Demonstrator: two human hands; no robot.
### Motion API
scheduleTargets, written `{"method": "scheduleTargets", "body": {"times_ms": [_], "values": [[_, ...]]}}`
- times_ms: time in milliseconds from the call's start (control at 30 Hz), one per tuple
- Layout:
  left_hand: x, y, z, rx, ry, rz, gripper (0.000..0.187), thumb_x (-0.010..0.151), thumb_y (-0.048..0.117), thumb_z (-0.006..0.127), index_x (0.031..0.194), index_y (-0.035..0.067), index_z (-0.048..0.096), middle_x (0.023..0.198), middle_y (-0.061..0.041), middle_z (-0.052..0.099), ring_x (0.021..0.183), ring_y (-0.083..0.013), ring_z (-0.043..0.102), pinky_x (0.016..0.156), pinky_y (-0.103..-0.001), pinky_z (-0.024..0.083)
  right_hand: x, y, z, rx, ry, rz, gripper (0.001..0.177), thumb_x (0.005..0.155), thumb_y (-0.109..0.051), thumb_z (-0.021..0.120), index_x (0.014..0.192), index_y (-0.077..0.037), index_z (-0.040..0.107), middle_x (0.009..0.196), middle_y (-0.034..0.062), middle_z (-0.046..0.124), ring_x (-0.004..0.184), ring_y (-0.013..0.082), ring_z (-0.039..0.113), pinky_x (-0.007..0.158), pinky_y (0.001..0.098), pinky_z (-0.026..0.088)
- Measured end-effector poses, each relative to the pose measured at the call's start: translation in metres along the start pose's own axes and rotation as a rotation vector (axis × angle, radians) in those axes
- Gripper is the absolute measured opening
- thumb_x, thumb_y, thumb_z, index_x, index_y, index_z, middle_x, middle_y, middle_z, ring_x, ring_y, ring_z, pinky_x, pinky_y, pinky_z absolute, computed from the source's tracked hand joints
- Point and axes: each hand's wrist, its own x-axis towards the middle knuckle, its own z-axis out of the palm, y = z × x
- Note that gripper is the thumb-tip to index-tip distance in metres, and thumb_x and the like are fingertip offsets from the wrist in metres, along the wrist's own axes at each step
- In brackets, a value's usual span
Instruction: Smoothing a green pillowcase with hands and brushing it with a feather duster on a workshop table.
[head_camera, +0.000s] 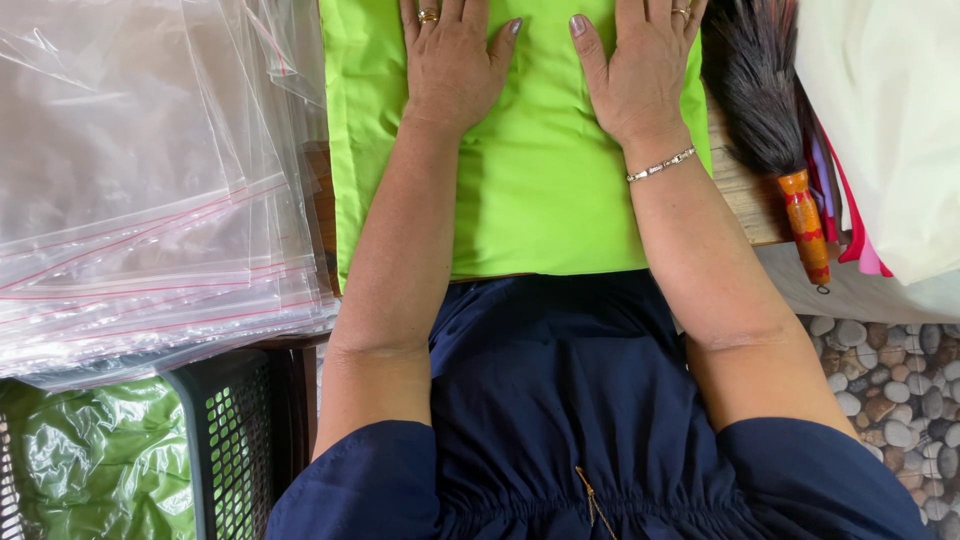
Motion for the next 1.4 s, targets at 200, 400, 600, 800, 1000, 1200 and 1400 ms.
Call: {"method": "scheduleTargets", "body": {"times_ms": [200, 400, 600, 800, 1000, 1200, 1400], "values": [[0.001, 0.001, -0.002, -0.001, -0.031, -0.011, 0.058, 0.099, 0.050, 0.028, 0.140, 0.008, 0.031, 0.143, -0.016, 0.040, 0.134, -0.0396, 0.028, 0.109, -0.056, 0.008, 0.001, -0.004, -0.003, 0.001, -0.008, -0.043, 0.064, 0.104, -0.051, 0.038, 0.130, 0.006, 0.050, 0.132, 0.0262, 0.045, 0.124, 0.0459, 0.033, 0.103, 0.0581, 0.013], [0.000, -0.002, 0.005, 0.002, 0.054, 0.017, 0.055, 0.099, 0.048, 0.036, 0.137, 0.008, 0.037, 0.138, -0.015, 0.045, 0.130, -0.0398, 0.034, 0.108, -0.057, 0.014, 0.002, -0.003, 0.002, -0.015, -0.064, 0.117, 0.065, 0.103, -0.051, 0.028, 0.138, 0.003, 0.037, 0.141, 0.0249, 0.041, 0.130, 0.0492, 0.032, 0.097, 0.0670, -0.005], [0.001, -0.003, 0.007, -0.010, 0.076, 0.022, 0.053, 0.098, 0.047, 0.039, 0.134, 0.008, 0.040, 0.133, -0.017, 0.049, 0.126, -0.0415, 0.039, 0.106, -0.058, 0.016, 0.000, 0.004, 0.007, -0.054, -0.034, 0.125, 0.062, 0.104, -0.049, 0.037, 0.133, 0.006, 0.043, 0.135, 0.0280, 0.043, 0.127, 0.0459, 0.032, 0.099, 0.0645, 0.002], [0.000, -0.004, 0.009, -0.014, 0.124, 0.038, 0.051, 0.098, 0.046, 0.043, 0.132, 0.008, 0.043, 0.131, -0.016, 0.051, 0.123, -0.0418, 0.043, 0.105, -0.059, 0.018, 0.000, 0.005, 0.007, -0.053, -0.017, 0.119, 0.061, 0.105, -0.049, 0.036, 0.134, 0.004, 0.043, 0.134, 0.0283, 0.045, 0.125, 0.0482, 0.037, 0.100, 0.0628, 0.001], [0.001, -0.003, 0.006, -0.017, 0.058, 0.018, 0.055, 0.099, 0.049, 0.037, 0.135, 0.008, 0.038, 0.136, -0.017, 0.048, 0.128, -0.0417, 0.038, 0.107, -0.058, 0.014, 0.000, -0.002, 0.001, -0.035, 0.008, -0.003, 0.059, 0.104, -0.049, 0.044, 0.128, 0.005, 0.049, 0.126, 0.0276, 0.050, 0.117, 0.0477, 0.042, 0.099, 0.0606, 0.013], [0.001, -0.003, 0.005, -0.021, 0.049, 0.016, 0.055, 0.098, 0.049, 0.036, 0.134, 0.008, 0.039, 0.135, -0.018, 0.049, 0.127, -0.0416, 0.040, 0.107, -0.058, 0.014, 0.004, -0.001, 0.008, -0.020, -0.195, 0.035, 0.064, 0.104, -0.050, 0.032, 0.137, 0.004, 0.042, 0.139, 0.0275, 0.043, 0.129, 0.0430, 0.035, 0.100, 0.0621, 0.003], [-0.002, -0.002, 0.002, 0.012, 0.039, 0.012, 0.055, 0.099, 0.048, 0.036, 0.138, 0.008, 0.036, 0.140, -0.016, 0.044, 0.131, -0.0407, 0.033, 0.109, -0.056, 0.013, 0.005, -0.003, 0.005, -0.003, -0.240, 0.132, 0.070, 0.102, -0.053, 0.028, 0.141, 0.005, 0.033, 0.144, 0.0274, 0.035, 0.134, 0.0432, 0.026, 0.102, 0.0613, 0.000]]}}
